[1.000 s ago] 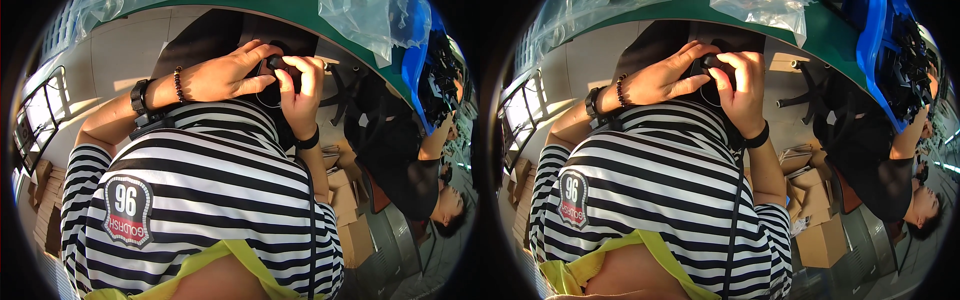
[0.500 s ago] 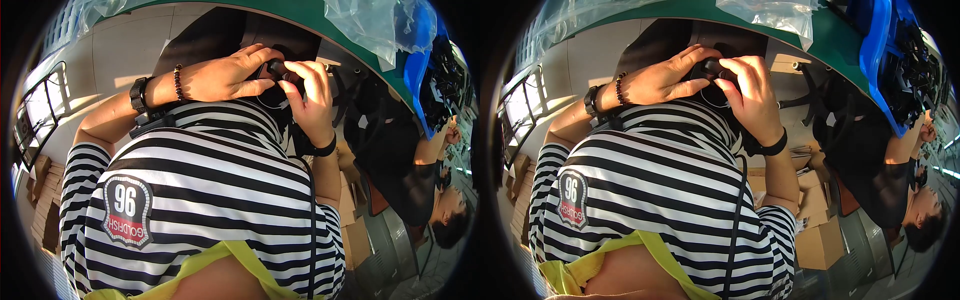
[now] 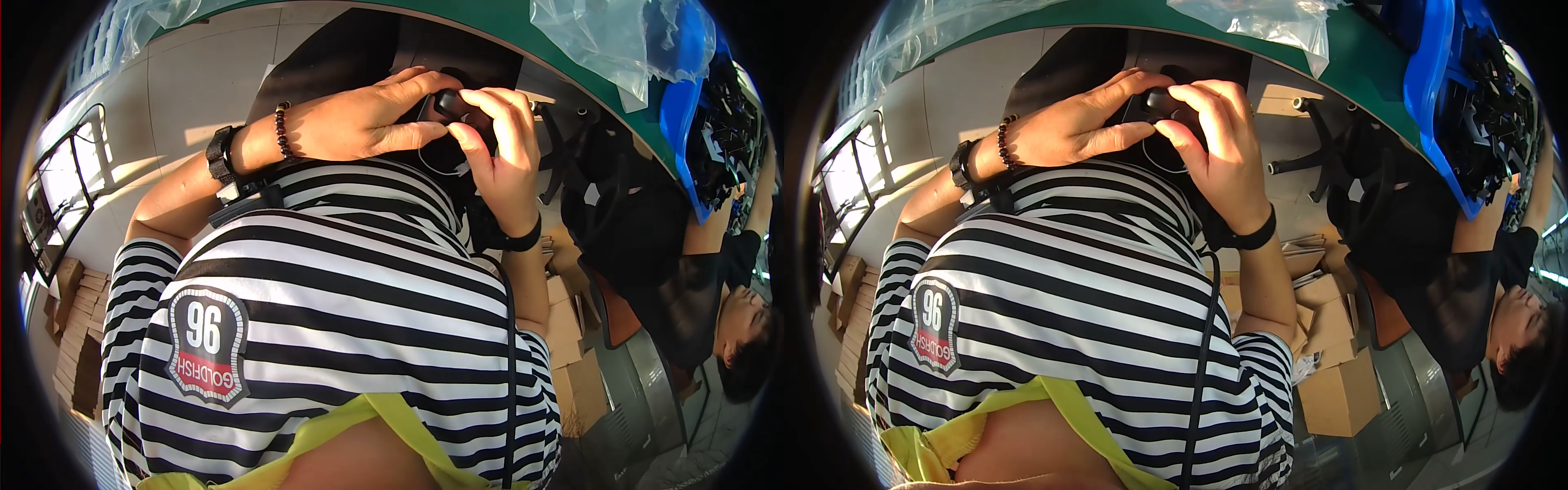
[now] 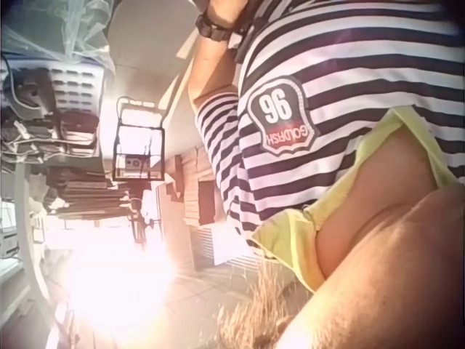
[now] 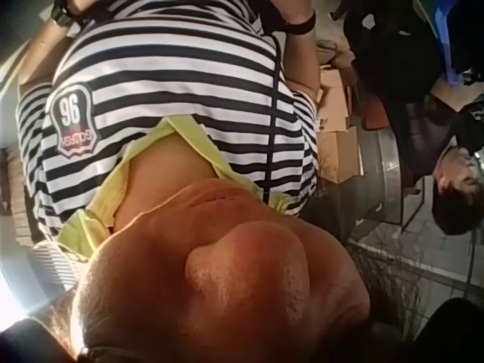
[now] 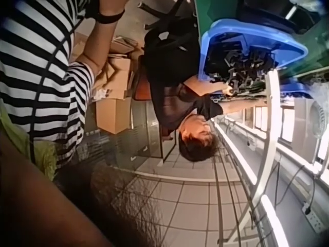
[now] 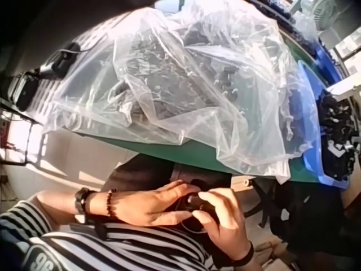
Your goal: The person assembles a device by picking up a black housing and a wire, fitting the wire into the housing, and pressing the components together. They then pick up a black bracket from a blue tray, attach it to the housing, and place the unit onto a blue and white tray.
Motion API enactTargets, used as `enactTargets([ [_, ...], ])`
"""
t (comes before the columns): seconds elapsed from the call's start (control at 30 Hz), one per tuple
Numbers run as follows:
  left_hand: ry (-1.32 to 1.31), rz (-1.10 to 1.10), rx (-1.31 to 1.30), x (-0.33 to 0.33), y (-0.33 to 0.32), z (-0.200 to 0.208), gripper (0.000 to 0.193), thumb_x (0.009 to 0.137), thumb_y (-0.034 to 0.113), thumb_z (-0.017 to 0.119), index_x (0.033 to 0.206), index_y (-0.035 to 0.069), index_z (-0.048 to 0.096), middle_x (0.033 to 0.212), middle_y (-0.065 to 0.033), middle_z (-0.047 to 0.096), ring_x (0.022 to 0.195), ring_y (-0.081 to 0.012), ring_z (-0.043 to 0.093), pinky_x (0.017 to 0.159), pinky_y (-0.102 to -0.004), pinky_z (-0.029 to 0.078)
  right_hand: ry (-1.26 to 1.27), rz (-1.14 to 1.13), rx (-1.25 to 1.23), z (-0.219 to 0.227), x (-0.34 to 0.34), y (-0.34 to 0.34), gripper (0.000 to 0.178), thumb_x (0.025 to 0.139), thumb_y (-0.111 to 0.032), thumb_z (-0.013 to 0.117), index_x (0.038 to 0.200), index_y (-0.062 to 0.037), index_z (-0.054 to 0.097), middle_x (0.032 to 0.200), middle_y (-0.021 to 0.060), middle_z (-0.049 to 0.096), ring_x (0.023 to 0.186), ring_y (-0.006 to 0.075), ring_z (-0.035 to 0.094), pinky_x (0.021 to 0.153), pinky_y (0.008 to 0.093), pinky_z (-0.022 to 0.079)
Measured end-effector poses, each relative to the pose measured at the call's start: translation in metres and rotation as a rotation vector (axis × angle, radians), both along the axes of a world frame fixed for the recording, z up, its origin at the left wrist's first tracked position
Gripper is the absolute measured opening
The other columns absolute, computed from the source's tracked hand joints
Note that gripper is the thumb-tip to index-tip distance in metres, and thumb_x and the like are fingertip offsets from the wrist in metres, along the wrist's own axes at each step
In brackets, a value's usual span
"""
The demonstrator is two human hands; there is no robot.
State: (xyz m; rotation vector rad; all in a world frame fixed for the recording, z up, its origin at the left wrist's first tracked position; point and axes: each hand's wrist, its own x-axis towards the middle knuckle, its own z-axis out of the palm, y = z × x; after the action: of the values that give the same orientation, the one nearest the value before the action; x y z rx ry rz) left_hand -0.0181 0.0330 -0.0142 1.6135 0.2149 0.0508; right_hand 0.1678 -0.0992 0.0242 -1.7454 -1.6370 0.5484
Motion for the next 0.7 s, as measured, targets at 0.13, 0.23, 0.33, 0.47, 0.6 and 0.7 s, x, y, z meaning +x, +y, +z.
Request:
enactTargets([
  [0.13,-0.014,0.018,-0.043,0.001,0.001,0.004,0.058,0.103,0.024,0.057,0.150,0.000,0.031,0.142,-0.0200,0.042,0.131,-0.0324,0.045,0.113,-0.0380,0.035,0.086,0.122,-0.093,0.011,0.021,0.005,0.035,0.085,-0.007,0.075,0.118,-0.0035,0.067,0.107,0.0118,0.063,0.093,0.0257,0.063,0.082,0.0343,0.051],
  [0.23,0.024,0.001,-0.109,0.001,0.003,0.007,0.059,0.103,0.025,0.057,0.150,0.000,0.031,0.142,-0.0201,0.042,0.132,-0.0322,0.045,0.112,-0.0380,0.035,0.092,0.142,-0.107,0.009,0.018,0.005,0.035,0.084,-0.007,0.075,0.118,-0.0036,0.067,0.107,0.0118,0.062,0.092,0.0250,0.063,0.081,0.0340,0.052],
  [0.33,0.075,-0.048,-0.080,-0.001,0.002,0.009,0.060,0.104,0.026,0.056,0.150,-0.001,0.030,0.145,-0.0207,0.041,0.134,-0.0320,0.044,0.113,-0.0384,0.035,0.074,0.100,-0.097,0.003,0.009,0.000,0.033,0.085,-0.007,0.074,0.117,-0.0036,0.067,0.106,0.0116,0.062,0.090,0.0243,0.063,0.081,0.0336,0.051],
  [0.47,0.105,-0.016,-0.020,-0.002,0.002,0.009,0.061,0.104,0.027,0.056,0.151,-0.001,0.029,0.146,-0.0212,0.040,0.136,-0.0318,0.043,0.113,-0.0384,0.034,0.046,-0.011,-0.083,-0.006,-0.004,0.000,0.030,0.085,-0.006,0.073,0.115,-0.0035,0.067,0.104,0.0111,0.061,0.090,0.0248,0.061,0.081,0.0341,0.051],
  [0.6,0.087,0.028,0.001,-0.003,-0.003,0.005,0.061,0.104,0.028,0.055,0.151,-0.001,0.029,0.145,-0.0215,0.040,0.135,-0.0320,0.043,0.113,-0.0384,0.034,-0.001,-0.074,-0.012,-0.012,-0.014,0.004,0.028,0.087,-0.006,0.072,0.113,-0.0035,0.067,0.103,0.0113,0.060,0.090,0.0257,0.061,0.082,0.0349,0.050],
  [0.7,0.039,0.031,-0.015,-0.004,-0.001,0.002,0.061,0.104,0.028,0.055,0.151,-0.001,0.028,0.145,-0.0214,0.041,0.135,-0.0321,0.043,0.113,-0.0382,0.034,0.017,-0.112,0.020,-0.012,-0.018,0.007,0.028,0.086,-0.007,0.072,0.113,-0.0027,0.067,0.105,0.0120,0.061,0.094,0.0267,0.061,0.085,0.0354,0.050],
])
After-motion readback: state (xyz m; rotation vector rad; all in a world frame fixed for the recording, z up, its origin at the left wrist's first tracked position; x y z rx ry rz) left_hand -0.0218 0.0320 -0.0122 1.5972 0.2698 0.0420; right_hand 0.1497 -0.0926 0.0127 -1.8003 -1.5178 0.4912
